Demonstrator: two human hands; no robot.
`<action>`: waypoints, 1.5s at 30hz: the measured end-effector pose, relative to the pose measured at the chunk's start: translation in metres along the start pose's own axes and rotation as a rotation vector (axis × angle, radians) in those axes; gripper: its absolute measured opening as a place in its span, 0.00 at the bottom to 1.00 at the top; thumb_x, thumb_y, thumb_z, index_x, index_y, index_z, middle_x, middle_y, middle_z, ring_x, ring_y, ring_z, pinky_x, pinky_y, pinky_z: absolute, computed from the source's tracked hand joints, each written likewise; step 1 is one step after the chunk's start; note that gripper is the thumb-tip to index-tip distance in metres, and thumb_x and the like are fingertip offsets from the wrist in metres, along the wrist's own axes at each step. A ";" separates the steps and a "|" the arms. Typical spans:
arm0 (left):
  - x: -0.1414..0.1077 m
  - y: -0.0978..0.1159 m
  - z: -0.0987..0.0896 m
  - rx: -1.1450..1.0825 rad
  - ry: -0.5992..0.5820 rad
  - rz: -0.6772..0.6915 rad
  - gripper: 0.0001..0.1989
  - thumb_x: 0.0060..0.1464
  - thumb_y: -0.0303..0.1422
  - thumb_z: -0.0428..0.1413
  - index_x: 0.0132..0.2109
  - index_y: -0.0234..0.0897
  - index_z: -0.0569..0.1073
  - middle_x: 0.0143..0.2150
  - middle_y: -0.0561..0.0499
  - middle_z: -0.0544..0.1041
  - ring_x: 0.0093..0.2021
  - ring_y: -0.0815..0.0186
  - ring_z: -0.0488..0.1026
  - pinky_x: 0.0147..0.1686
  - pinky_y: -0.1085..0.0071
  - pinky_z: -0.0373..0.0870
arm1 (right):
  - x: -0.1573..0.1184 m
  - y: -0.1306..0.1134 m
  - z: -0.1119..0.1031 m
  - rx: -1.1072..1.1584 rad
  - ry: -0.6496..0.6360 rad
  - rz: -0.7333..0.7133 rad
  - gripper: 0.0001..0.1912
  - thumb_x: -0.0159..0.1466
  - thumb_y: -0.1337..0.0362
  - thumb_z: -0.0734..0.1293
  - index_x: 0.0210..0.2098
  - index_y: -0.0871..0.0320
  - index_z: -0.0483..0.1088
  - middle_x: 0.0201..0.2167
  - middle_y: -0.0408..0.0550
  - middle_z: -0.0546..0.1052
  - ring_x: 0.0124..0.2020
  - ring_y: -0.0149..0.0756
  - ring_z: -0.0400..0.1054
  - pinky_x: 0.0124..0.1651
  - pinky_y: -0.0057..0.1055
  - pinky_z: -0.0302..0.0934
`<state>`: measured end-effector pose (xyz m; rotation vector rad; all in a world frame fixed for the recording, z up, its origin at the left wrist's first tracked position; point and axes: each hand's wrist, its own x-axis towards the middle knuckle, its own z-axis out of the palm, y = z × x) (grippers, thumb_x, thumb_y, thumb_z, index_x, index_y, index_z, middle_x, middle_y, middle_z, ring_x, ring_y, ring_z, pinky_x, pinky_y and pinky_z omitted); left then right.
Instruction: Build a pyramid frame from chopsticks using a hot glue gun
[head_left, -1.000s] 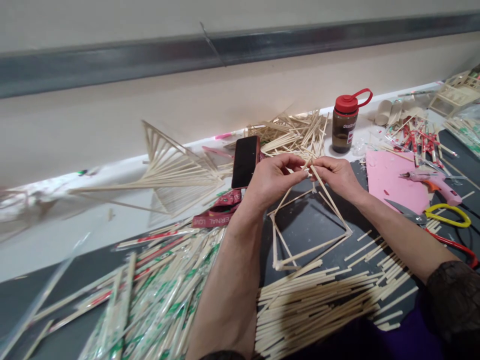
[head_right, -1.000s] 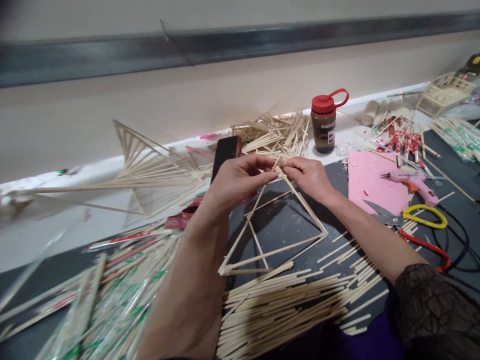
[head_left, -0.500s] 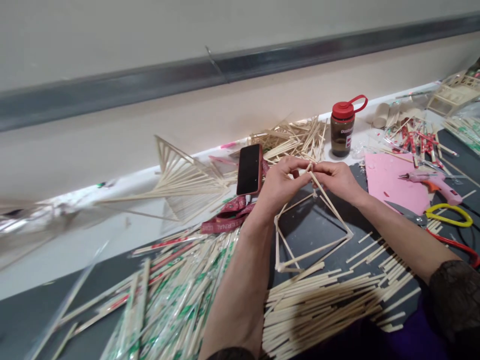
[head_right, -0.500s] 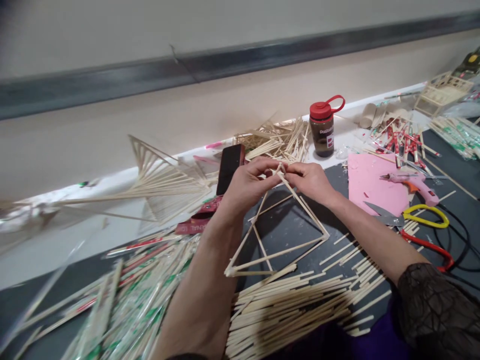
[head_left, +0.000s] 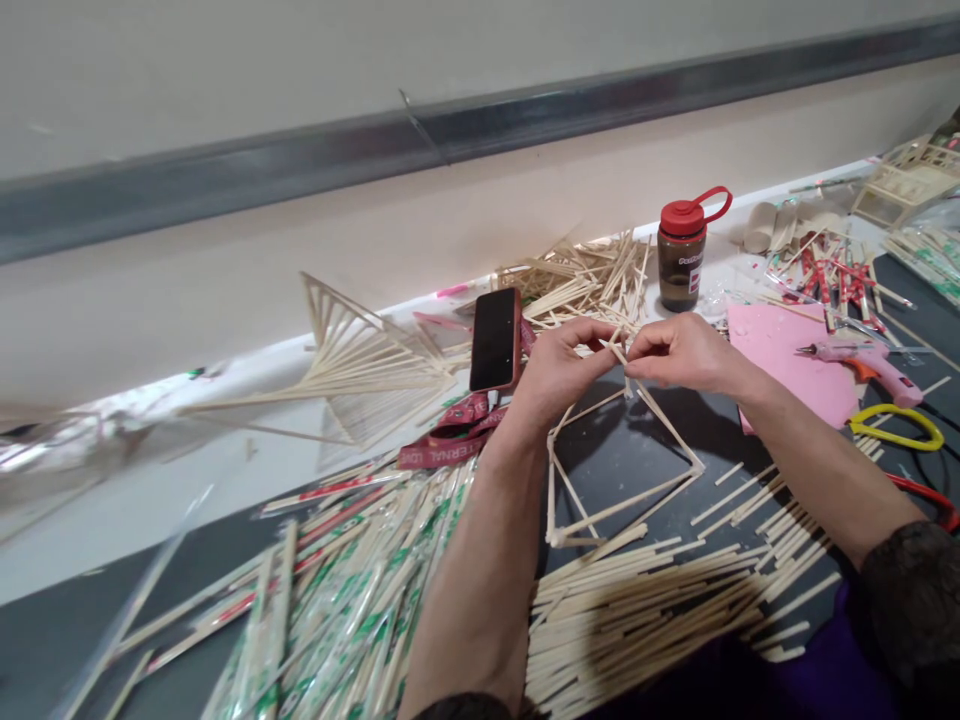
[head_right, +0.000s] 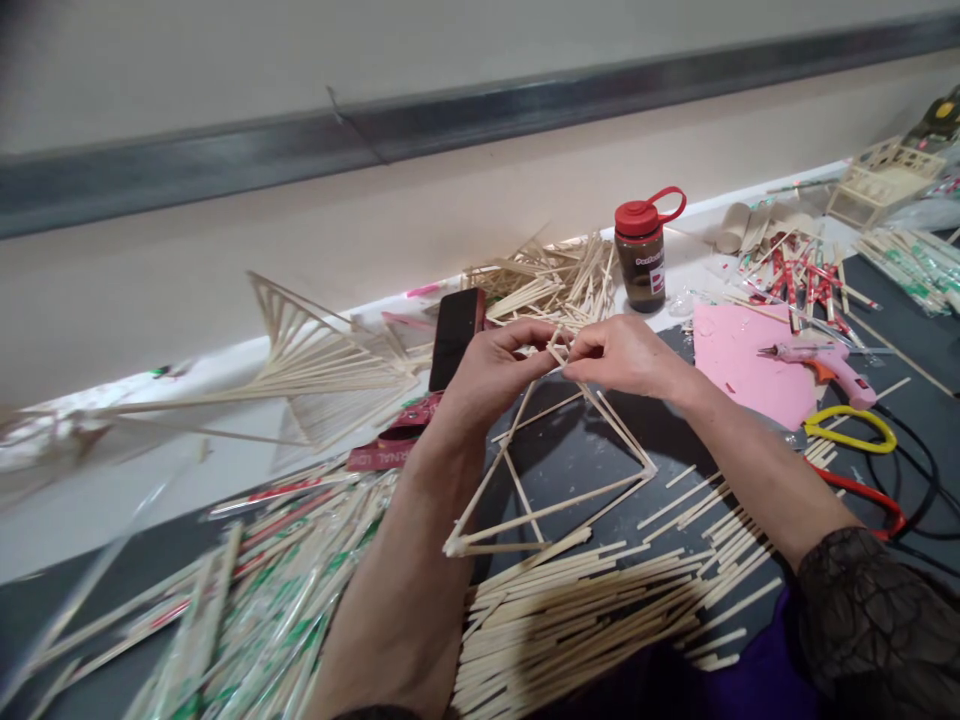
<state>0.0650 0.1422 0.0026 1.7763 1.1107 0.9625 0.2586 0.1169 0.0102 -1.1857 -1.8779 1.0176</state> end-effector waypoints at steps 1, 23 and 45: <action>-0.001 0.000 0.001 -0.003 0.002 -0.004 0.11 0.45 0.39 0.66 0.34 0.36 0.82 0.38 0.47 0.83 0.41 0.61 0.77 0.43 0.69 0.72 | 0.000 -0.001 0.002 0.001 0.009 -0.019 0.07 0.57 0.63 0.69 0.25 0.59 0.74 0.19 0.38 0.71 0.22 0.25 0.61 0.28 0.27 0.51; 0.000 -0.005 0.001 -0.055 0.003 -0.040 0.11 0.47 0.39 0.65 0.34 0.36 0.82 0.33 0.50 0.82 0.34 0.66 0.74 0.37 0.72 0.70 | 0.014 0.043 0.014 0.299 0.115 0.115 0.15 0.51 0.58 0.74 0.36 0.60 0.76 0.29 0.42 0.77 0.23 0.26 0.67 0.25 0.25 0.57; 0.000 -0.005 -0.011 -0.112 -0.085 0.016 0.13 0.42 0.34 0.69 0.37 0.33 0.82 0.33 0.49 0.82 0.34 0.65 0.77 0.37 0.70 0.71 | 0.014 0.037 0.026 0.060 0.131 -0.156 0.08 0.62 0.61 0.67 0.31 0.59 0.75 0.26 0.43 0.75 0.30 0.31 0.66 0.34 0.29 0.58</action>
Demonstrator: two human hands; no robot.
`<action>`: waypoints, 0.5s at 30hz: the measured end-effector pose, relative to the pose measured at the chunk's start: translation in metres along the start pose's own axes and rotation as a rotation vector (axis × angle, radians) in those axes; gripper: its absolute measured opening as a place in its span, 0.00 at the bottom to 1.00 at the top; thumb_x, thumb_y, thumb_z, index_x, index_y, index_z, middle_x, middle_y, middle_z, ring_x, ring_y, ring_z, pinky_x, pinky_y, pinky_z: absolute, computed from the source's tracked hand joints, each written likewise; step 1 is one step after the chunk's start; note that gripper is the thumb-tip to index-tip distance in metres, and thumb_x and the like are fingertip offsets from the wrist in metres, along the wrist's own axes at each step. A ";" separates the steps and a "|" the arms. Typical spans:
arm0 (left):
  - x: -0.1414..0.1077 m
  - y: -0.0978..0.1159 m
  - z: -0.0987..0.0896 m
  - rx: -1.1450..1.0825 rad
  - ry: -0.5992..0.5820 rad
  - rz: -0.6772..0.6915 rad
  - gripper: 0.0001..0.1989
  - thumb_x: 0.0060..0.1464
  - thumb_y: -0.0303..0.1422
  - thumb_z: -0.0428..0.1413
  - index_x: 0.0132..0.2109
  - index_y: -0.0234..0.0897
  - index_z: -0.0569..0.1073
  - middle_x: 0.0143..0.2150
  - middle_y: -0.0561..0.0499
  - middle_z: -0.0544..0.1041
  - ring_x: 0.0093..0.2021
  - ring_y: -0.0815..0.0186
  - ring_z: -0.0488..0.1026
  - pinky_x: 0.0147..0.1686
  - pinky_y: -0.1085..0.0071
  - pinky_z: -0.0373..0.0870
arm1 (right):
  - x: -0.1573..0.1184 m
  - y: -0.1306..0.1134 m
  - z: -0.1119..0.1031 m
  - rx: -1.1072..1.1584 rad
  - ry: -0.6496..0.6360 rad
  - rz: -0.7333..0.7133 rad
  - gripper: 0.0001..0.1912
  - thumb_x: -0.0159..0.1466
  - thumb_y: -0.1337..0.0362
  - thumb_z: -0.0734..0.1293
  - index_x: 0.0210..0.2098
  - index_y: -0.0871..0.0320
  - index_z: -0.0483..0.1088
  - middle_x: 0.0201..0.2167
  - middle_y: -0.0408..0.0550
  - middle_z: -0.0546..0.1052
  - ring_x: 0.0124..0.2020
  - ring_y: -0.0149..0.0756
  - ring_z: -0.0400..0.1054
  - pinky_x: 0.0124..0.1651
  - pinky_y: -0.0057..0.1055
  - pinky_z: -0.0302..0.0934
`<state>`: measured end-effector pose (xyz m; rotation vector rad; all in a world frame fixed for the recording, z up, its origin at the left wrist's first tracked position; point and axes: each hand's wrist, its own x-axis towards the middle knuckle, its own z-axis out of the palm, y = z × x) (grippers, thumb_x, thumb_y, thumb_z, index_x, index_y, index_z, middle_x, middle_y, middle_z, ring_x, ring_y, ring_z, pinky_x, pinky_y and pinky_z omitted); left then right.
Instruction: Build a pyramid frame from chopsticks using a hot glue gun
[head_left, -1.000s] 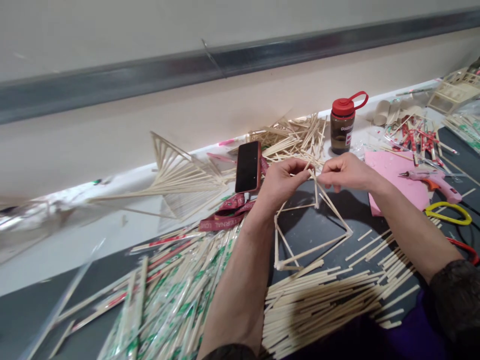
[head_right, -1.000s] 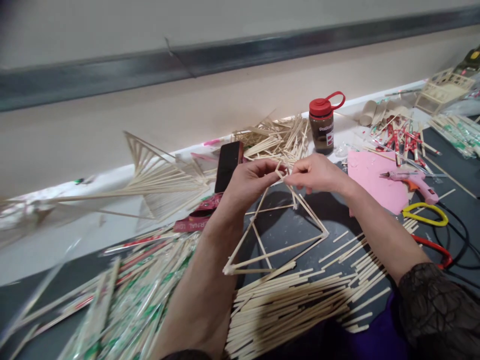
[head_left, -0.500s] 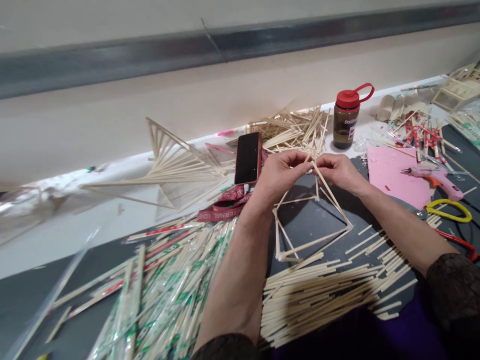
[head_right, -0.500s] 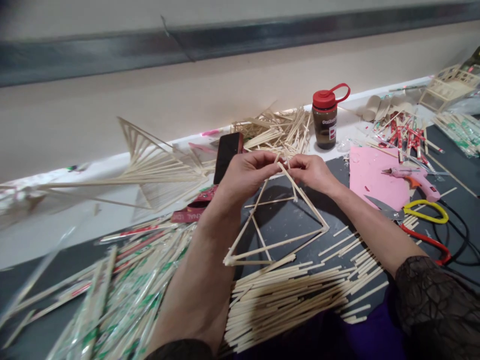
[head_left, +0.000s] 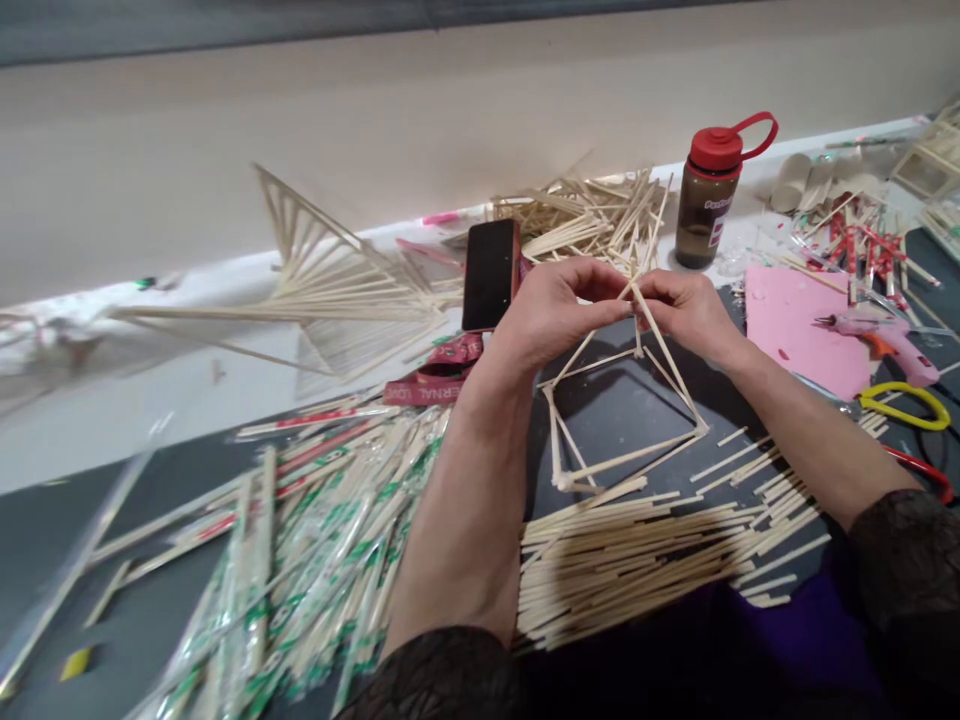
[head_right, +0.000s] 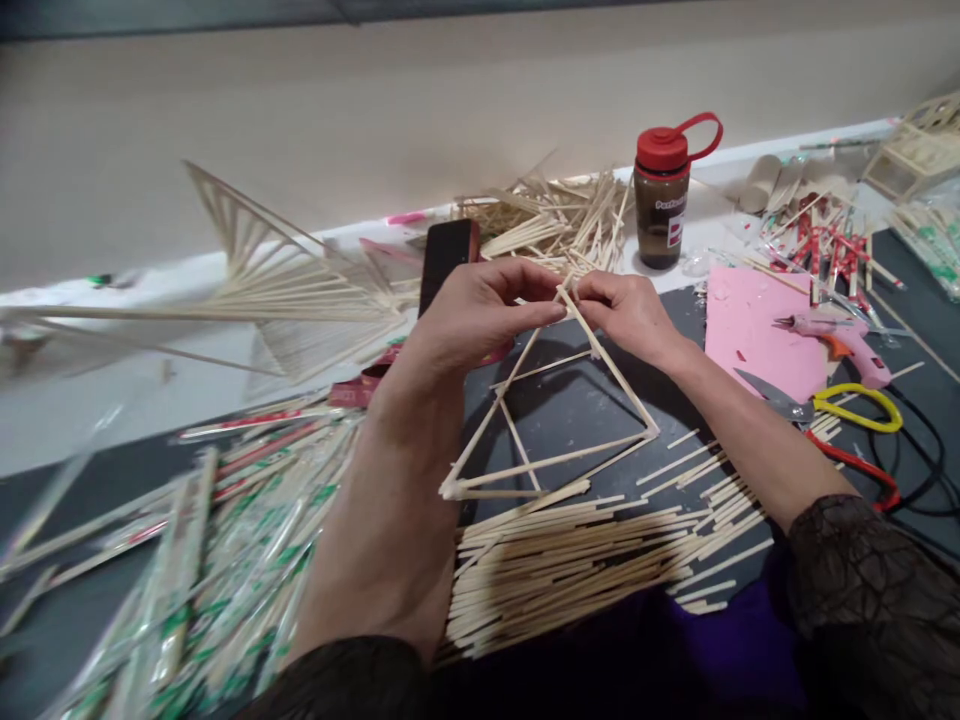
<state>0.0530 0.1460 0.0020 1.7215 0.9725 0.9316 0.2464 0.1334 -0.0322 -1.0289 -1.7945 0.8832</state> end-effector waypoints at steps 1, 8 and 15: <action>0.000 -0.001 0.000 -0.006 -0.006 0.003 0.13 0.42 0.34 0.69 0.37 0.33 0.81 0.33 0.50 0.81 0.33 0.66 0.76 0.36 0.70 0.71 | 0.000 0.000 0.000 -0.004 -0.003 -0.010 0.09 0.62 0.61 0.67 0.32 0.59 0.76 0.26 0.43 0.75 0.31 0.31 0.66 0.35 0.29 0.58; 0.000 -0.002 -0.001 0.013 -0.022 0.030 0.11 0.44 0.31 0.66 0.37 0.33 0.80 0.34 0.50 0.81 0.35 0.66 0.77 0.37 0.71 0.72 | -0.001 0.000 0.000 -0.037 0.022 -0.048 0.08 0.62 0.63 0.67 0.31 0.58 0.76 0.26 0.42 0.75 0.29 0.31 0.66 0.36 0.30 0.59; -0.002 0.000 -0.001 0.028 -0.021 0.013 0.11 0.44 0.31 0.66 0.38 0.33 0.79 0.34 0.50 0.82 0.37 0.65 0.78 0.38 0.70 0.73 | -0.001 0.000 0.000 -0.071 0.037 -0.050 0.10 0.63 0.59 0.68 0.30 0.58 0.76 0.25 0.42 0.75 0.29 0.32 0.67 0.36 0.31 0.59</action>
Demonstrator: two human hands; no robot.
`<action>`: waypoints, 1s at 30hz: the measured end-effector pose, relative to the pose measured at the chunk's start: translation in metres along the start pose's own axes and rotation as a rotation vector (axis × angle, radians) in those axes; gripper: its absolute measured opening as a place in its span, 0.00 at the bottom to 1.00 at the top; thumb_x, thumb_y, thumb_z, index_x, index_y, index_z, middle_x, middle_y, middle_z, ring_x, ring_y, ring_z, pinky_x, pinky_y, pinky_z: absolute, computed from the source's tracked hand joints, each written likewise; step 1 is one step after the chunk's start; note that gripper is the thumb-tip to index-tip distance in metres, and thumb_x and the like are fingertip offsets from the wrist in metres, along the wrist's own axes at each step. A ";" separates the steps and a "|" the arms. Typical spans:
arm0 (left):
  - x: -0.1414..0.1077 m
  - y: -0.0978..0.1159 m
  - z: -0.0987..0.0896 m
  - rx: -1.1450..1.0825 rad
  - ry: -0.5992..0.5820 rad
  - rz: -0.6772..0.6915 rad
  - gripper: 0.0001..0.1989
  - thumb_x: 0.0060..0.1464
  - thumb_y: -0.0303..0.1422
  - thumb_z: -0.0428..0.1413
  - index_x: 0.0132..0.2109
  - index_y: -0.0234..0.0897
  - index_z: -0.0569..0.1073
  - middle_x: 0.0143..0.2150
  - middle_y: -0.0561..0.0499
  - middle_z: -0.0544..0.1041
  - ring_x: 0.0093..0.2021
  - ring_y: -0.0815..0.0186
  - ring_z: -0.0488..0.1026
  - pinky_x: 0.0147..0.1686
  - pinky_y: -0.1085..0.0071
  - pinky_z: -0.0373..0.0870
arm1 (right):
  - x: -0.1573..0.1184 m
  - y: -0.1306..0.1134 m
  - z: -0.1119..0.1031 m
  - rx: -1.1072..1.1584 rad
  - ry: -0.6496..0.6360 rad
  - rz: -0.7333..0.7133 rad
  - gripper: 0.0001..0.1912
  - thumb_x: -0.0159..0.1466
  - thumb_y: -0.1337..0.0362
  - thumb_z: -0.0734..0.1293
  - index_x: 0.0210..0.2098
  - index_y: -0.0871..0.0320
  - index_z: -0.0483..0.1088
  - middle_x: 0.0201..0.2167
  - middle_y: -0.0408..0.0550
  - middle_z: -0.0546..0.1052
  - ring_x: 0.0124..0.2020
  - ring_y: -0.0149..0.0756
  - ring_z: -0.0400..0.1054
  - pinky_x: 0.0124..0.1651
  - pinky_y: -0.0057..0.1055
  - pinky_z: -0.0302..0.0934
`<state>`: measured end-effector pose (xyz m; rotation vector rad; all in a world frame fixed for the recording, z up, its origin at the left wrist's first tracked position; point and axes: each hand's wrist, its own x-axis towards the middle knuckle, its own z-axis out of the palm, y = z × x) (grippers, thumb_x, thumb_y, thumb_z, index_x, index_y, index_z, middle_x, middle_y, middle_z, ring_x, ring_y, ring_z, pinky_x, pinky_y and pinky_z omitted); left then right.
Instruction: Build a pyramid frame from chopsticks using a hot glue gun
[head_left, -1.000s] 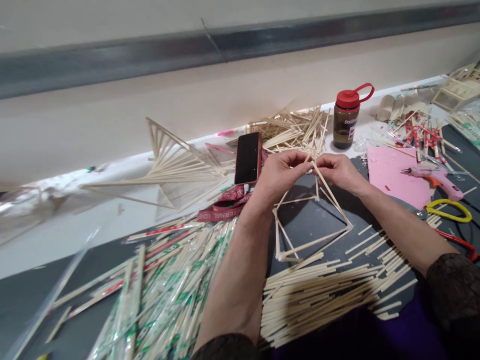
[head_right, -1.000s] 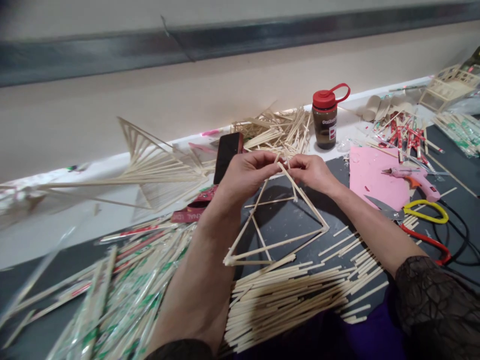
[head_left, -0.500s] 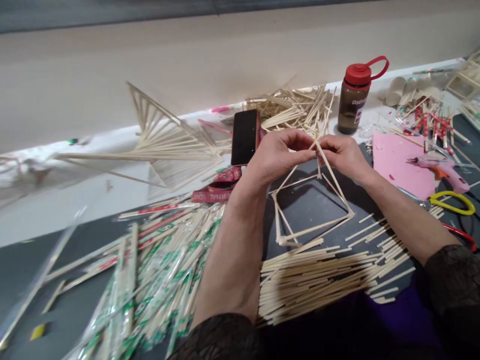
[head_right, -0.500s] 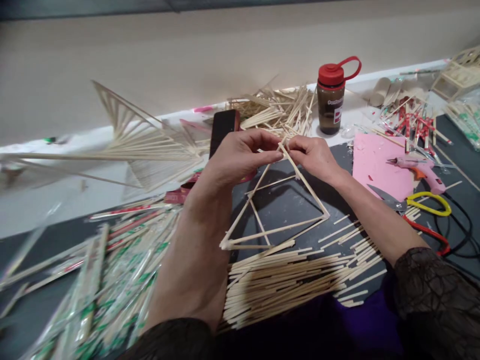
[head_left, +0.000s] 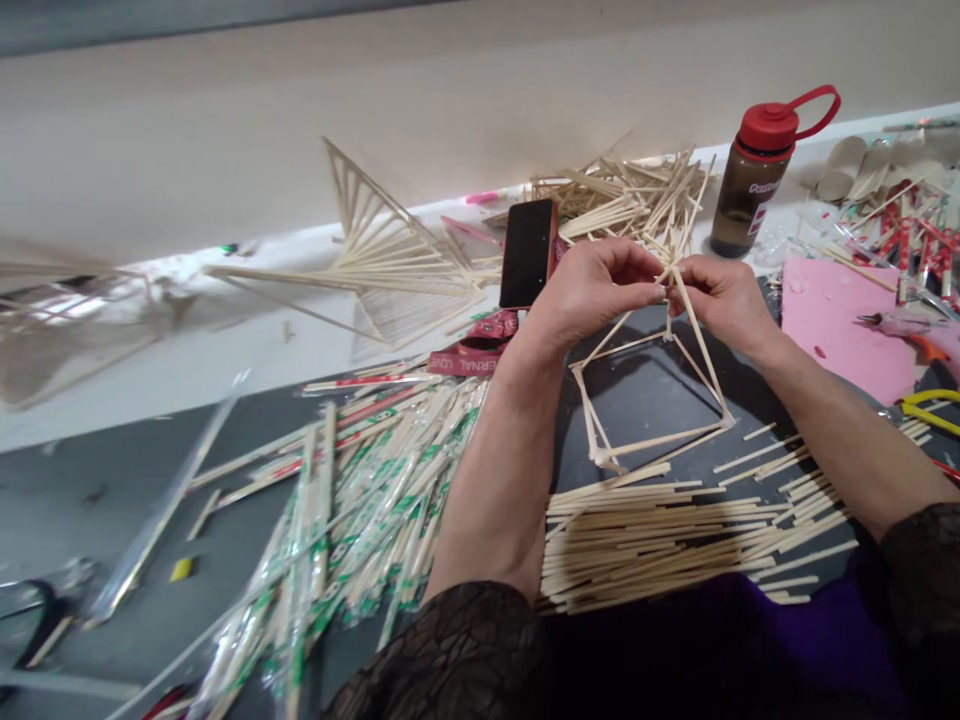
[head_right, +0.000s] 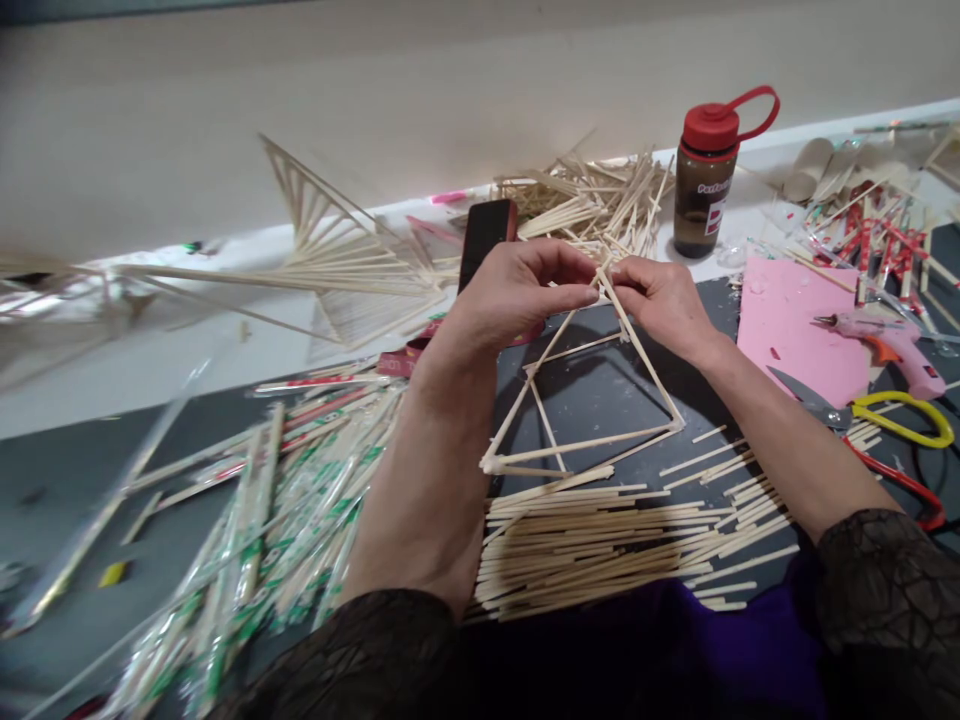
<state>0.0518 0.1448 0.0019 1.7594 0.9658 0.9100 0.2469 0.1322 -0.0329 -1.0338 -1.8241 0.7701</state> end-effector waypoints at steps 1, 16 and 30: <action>0.000 0.000 0.000 0.003 0.001 -0.002 0.11 0.44 0.31 0.66 0.37 0.33 0.80 0.34 0.50 0.82 0.37 0.65 0.78 0.38 0.70 0.74 | 0.000 0.000 0.000 -0.005 0.004 0.004 0.10 0.63 0.59 0.68 0.30 0.58 0.76 0.25 0.42 0.75 0.29 0.32 0.67 0.36 0.31 0.59; 0.003 -0.006 0.005 -0.040 0.025 0.004 0.10 0.43 0.31 0.68 0.35 0.34 0.81 0.32 0.50 0.81 0.33 0.66 0.77 0.35 0.71 0.73 | 0.001 -0.007 -0.002 -0.011 -0.028 0.037 0.06 0.62 0.66 0.66 0.30 0.59 0.73 0.25 0.42 0.74 0.29 0.30 0.65 0.37 0.30 0.58; 0.001 0.000 0.007 0.031 0.115 0.013 0.08 0.45 0.36 0.67 0.29 0.36 0.79 0.27 0.52 0.79 0.29 0.68 0.72 0.30 0.72 0.67 | 0.000 -0.007 -0.001 -0.022 -0.040 0.044 0.07 0.64 0.65 0.66 0.30 0.58 0.73 0.26 0.42 0.75 0.29 0.30 0.66 0.37 0.30 0.59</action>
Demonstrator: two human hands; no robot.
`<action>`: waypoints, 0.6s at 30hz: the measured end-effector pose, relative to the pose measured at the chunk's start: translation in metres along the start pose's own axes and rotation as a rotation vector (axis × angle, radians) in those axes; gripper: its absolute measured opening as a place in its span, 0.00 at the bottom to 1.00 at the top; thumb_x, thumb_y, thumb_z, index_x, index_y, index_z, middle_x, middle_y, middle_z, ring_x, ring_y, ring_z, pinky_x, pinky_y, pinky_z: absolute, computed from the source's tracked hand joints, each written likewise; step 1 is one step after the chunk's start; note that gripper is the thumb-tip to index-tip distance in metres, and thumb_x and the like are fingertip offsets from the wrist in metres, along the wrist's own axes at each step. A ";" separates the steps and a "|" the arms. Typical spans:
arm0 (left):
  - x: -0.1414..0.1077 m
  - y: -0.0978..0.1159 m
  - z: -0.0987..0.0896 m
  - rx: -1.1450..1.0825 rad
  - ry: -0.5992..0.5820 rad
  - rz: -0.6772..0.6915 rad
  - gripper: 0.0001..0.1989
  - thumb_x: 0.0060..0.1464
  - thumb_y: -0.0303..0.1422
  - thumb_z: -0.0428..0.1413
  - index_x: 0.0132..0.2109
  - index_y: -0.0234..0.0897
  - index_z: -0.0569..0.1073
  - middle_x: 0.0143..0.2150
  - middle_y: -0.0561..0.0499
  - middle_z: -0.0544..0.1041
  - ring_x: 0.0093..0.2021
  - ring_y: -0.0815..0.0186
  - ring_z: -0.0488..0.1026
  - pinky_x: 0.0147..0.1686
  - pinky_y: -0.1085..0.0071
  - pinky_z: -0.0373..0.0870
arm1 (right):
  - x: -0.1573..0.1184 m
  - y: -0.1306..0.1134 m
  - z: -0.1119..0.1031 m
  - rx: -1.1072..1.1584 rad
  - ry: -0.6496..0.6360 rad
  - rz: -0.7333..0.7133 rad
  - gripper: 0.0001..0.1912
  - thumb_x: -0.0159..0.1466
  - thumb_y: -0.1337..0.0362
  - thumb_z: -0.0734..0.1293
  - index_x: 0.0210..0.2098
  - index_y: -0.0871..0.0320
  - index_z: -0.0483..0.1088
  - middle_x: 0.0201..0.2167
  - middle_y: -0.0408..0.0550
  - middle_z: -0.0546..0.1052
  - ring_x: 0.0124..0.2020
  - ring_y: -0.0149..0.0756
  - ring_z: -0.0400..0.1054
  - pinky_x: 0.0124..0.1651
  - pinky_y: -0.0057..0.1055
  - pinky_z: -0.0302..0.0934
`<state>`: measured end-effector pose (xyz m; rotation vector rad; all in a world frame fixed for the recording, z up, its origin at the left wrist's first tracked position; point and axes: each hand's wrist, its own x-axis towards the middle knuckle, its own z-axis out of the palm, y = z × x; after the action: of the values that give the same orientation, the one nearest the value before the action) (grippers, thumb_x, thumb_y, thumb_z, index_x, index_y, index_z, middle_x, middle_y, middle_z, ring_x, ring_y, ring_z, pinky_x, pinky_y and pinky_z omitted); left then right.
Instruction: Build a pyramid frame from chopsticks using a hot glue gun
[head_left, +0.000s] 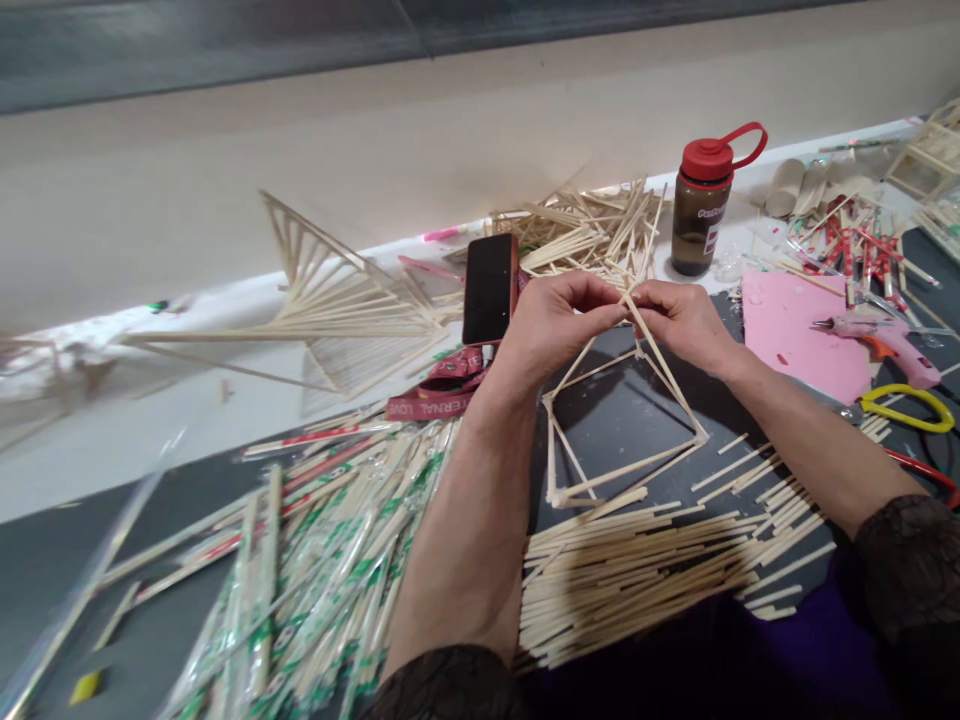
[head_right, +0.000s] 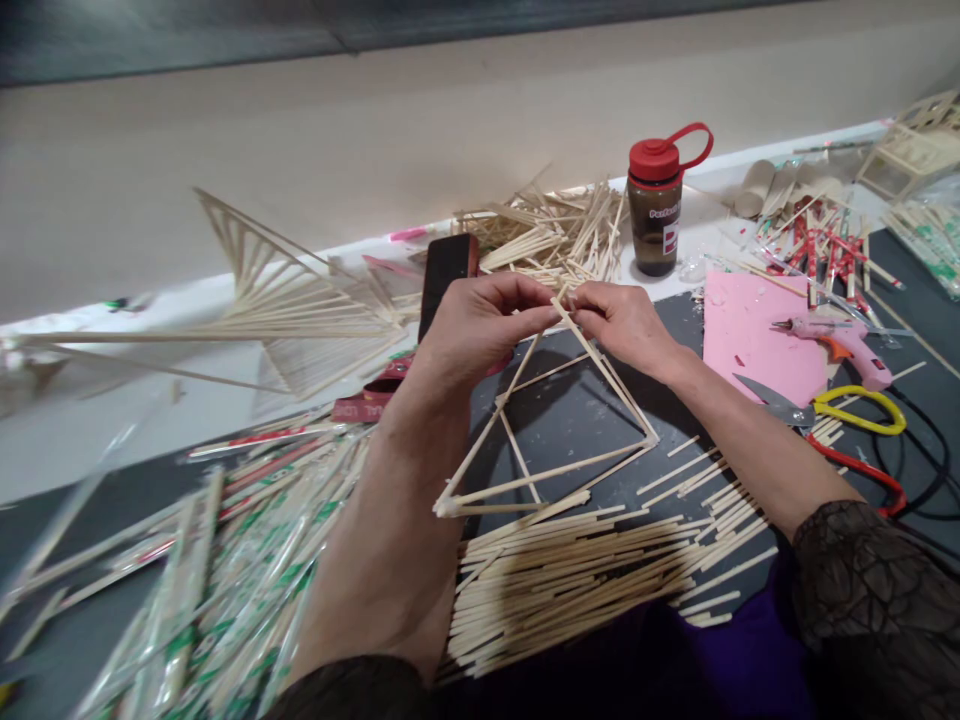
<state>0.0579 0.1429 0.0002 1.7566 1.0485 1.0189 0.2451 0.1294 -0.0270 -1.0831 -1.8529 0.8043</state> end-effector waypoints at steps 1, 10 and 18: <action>0.000 0.001 0.000 0.006 0.013 -0.005 0.08 0.45 0.36 0.67 0.29 0.36 0.78 0.27 0.52 0.78 0.29 0.68 0.72 0.29 0.73 0.66 | 0.000 0.000 0.000 0.007 0.001 0.007 0.07 0.64 0.65 0.66 0.31 0.58 0.73 0.26 0.42 0.75 0.29 0.30 0.66 0.37 0.30 0.59; -0.002 0.004 -0.006 -0.009 0.049 -0.074 0.07 0.45 0.34 0.66 0.31 0.37 0.76 0.25 0.55 0.75 0.24 0.71 0.68 0.24 0.73 0.64 | -0.001 -0.002 0.002 0.030 0.003 0.021 0.08 0.64 0.65 0.66 0.34 0.59 0.77 0.28 0.42 0.77 0.29 0.29 0.66 0.36 0.29 0.59; -0.002 0.005 -0.003 -0.044 0.022 -0.078 0.10 0.44 0.36 0.67 0.33 0.37 0.77 0.25 0.55 0.75 0.21 0.73 0.65 0.20 0.74 0.61 | -0.001 0.001 0.002 0.026 0.008 -0.016 0.09 0.65 0.64 0.66 0.35 0.59 0.78 0.28 0.43 0.77 0.30 0.30 0.67 0.37 0.30 0.59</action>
<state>0.0554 0.1404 0.0059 1.6600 1.0920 1.0079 0.2438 0.1289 -0.0288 -1.0532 -1.8376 0.8116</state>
